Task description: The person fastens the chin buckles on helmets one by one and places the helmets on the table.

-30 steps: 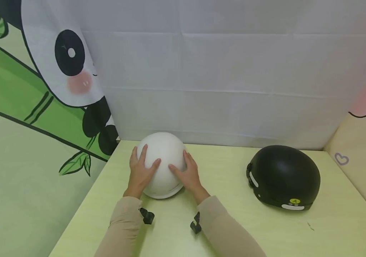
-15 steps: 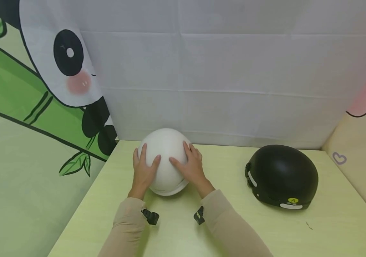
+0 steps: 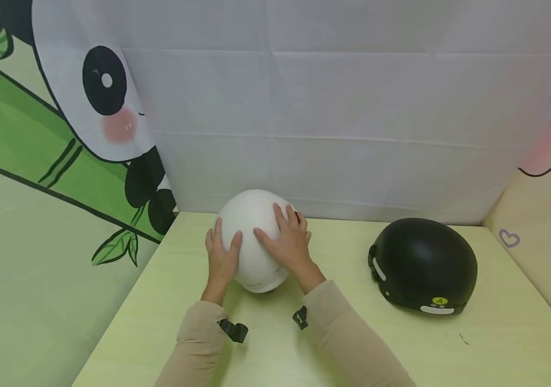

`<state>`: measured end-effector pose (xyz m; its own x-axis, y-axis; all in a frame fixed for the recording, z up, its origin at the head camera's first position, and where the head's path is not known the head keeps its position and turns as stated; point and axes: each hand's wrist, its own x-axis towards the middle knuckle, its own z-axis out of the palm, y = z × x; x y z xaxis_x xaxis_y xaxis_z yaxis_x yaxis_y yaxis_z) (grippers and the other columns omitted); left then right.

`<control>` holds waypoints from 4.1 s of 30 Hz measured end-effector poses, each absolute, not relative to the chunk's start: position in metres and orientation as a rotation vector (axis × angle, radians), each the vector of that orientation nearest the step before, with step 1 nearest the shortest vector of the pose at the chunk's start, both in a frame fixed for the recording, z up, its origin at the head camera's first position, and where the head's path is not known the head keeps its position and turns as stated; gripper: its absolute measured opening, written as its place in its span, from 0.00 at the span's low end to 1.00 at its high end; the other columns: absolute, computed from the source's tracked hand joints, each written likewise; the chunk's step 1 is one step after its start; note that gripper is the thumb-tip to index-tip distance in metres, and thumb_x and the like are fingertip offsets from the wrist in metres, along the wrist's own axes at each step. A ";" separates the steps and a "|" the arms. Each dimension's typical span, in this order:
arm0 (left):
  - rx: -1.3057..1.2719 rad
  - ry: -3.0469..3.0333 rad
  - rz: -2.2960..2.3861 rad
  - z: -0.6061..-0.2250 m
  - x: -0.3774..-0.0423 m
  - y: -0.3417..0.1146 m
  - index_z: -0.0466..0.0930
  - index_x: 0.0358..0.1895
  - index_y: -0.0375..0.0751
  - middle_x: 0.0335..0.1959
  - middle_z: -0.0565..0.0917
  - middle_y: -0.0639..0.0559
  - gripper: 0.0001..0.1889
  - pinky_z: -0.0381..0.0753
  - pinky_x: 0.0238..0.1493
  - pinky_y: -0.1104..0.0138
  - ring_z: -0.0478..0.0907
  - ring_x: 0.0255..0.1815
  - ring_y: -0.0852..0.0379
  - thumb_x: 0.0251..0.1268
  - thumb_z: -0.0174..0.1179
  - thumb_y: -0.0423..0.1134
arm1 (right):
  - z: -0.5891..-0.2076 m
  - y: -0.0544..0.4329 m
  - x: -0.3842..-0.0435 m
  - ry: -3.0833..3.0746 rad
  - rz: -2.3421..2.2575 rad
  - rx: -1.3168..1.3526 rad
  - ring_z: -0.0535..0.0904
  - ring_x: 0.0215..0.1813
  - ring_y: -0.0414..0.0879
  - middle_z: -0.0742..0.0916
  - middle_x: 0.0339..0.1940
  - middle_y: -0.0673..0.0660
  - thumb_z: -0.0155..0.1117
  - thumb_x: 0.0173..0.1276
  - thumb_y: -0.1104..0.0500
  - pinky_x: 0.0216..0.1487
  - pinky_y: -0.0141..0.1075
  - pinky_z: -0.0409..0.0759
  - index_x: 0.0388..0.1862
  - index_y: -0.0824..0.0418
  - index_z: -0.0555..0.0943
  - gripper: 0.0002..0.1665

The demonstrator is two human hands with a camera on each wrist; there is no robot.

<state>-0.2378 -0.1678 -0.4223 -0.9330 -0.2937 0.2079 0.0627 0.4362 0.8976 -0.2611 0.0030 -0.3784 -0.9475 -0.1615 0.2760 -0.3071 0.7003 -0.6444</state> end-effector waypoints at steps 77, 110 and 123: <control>-0.021 -2.404 -1.232 -0.389 -0.248 -0.120 0.54 0.77 0.49 0.76 0.51 0.37 0.38 0.61 0.56 0.31 0.49 0.73 0.32 0.69 0.52 0.60 | -0.351 0.036 -0.269 -2.402 1.135 0.513 0.56 0.72 0.62 0.58 0.78 0.59 0.55 0.71 0.51 0.60 0.61 0.61 0.74 0.59 0.65 0.35; 0.060 -2.179 -1.385 -0.405 -0.238 -0.102 0.54 0.77 0.48 0.76 0.50 0.37 0.38 0.61 0.56 0.31 0.54 0.70 0.29 0.67 0.53 0.56 | -0.353 0.038 -0.272 -2.218 1.776 0.260 0.56 0.74 0.59 0.59 0.77 0.58 0.73 0.57 0.54 0.63 0.56 0.65 0.73 0.61 0.64 0.46; 0.033 -2.044 -1.542 -0.435 -0.230 -0.103 0.49 0.78 0.46 0.75 0.53 0.42 0.37 0.63 0.58 0.35 0.59 0.69 0.34 0.72 0.45 0.57 | -0.355 0.023 -0.256 -2.254 1.684 0.345 0.60 0.72 0.59 0.58 0.77 0.56 0.75 0.57 0.58 0.57 0.59 0.71 0.71 0.59 0.66 0.44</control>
